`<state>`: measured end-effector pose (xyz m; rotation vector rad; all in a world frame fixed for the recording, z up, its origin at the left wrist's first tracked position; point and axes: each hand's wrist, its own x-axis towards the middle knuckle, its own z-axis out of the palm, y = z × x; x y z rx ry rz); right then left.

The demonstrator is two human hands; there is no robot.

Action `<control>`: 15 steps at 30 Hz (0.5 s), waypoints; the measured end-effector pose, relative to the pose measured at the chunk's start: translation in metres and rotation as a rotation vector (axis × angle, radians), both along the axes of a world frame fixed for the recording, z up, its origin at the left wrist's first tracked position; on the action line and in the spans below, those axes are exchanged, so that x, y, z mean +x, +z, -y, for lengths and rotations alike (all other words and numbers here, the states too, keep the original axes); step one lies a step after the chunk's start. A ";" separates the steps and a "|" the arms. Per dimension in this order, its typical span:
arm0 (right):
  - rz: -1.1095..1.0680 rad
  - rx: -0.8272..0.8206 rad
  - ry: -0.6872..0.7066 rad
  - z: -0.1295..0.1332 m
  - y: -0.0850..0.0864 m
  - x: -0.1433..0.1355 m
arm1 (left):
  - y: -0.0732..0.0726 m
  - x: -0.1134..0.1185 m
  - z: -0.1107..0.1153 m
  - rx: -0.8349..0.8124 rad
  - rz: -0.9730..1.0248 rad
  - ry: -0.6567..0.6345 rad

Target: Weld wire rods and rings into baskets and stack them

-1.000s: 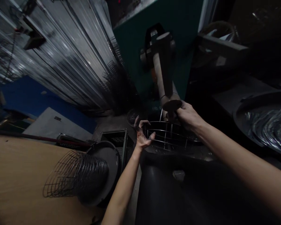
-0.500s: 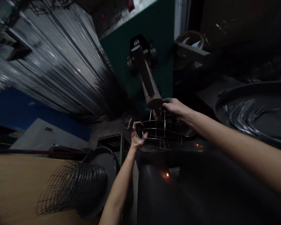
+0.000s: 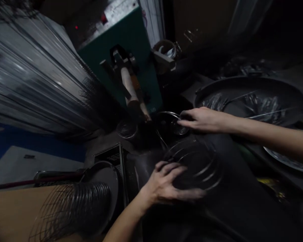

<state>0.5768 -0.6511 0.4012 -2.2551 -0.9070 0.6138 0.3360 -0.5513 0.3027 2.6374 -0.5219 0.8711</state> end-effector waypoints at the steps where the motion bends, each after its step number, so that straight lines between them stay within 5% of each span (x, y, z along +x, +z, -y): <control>1: 0.049 0.035 0.128 0.012 0.000 -0.001 | 0.008 -0.003 -0.001 -0.125 0.054 0.021; 5: 0.157 0.316 0.595 0.045 -0.011 0.005 | 0.017 -0.001 -0.032 -0.808 0.020 0.347; 8: 0.229 0.382 0.634 0.042 -0.023 0.019 | 0.020 0.003 -0.037 -1.143 -0.285 0.339; 11: 0.221 0.305 0.587 0.018 -0.043 0.032 | 0.037 0.007 -0.006 -1.423 -0.446 0.274; 15: 0.123 0.172 0.552 -0.032 -0.095 0.029 | 0.055 0.034 0.046 -1.756 -0.552 0.103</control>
